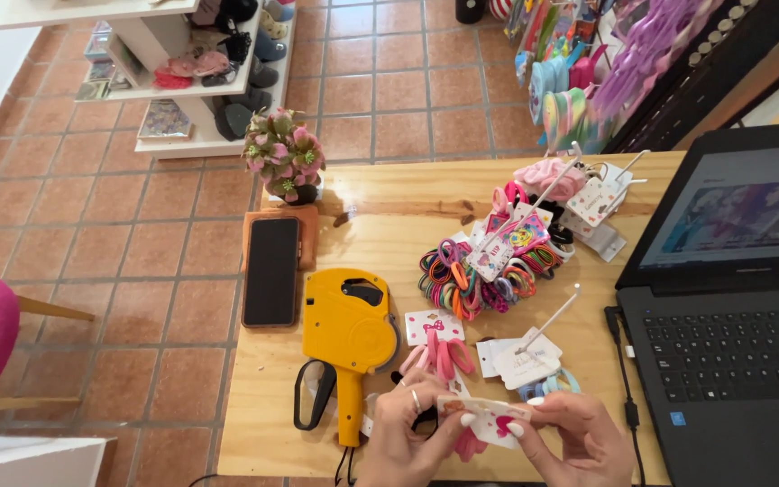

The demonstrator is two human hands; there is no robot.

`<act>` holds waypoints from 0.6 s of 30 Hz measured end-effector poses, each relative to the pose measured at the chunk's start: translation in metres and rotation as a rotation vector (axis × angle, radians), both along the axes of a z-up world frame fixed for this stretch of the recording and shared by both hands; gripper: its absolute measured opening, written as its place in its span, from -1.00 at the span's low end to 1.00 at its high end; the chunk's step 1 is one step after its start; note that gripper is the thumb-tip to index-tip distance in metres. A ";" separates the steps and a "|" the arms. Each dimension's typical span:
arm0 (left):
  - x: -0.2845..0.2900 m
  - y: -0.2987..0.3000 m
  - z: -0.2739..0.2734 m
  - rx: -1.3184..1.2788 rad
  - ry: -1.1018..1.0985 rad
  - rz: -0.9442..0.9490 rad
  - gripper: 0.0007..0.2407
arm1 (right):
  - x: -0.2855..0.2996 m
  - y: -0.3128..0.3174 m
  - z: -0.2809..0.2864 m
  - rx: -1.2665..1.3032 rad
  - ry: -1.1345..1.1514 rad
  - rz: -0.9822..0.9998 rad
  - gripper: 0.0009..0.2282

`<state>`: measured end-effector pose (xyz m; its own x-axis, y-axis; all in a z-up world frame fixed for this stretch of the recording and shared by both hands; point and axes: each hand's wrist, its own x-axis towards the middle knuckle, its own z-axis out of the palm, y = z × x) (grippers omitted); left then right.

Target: Attaching price tags or labels to packs of hair ties using a tagging gun and organizing them onto display hooks.

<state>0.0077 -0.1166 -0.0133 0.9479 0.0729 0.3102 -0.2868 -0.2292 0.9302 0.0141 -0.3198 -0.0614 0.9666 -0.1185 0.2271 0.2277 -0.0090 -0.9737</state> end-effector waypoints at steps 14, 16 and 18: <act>-0.012 -0.002 -0.038 -0.251 0.283 -0.044 -0.96 | -0.004 -0.017 -0.007 -0.080 0.131 0.126 -0.67; -0.014 0.000 -0.035 -0.198 0.269 -0.041 -0.93 | 0.002 -0.016 0.006 -0.116 0.066 0.143 -0.68; -0.013 0.005 -0.036 -0.144 0.248 -0.045 -0.88 | 0.011 -0.023 0.012 -0.152 -0.005 0.153 -0.66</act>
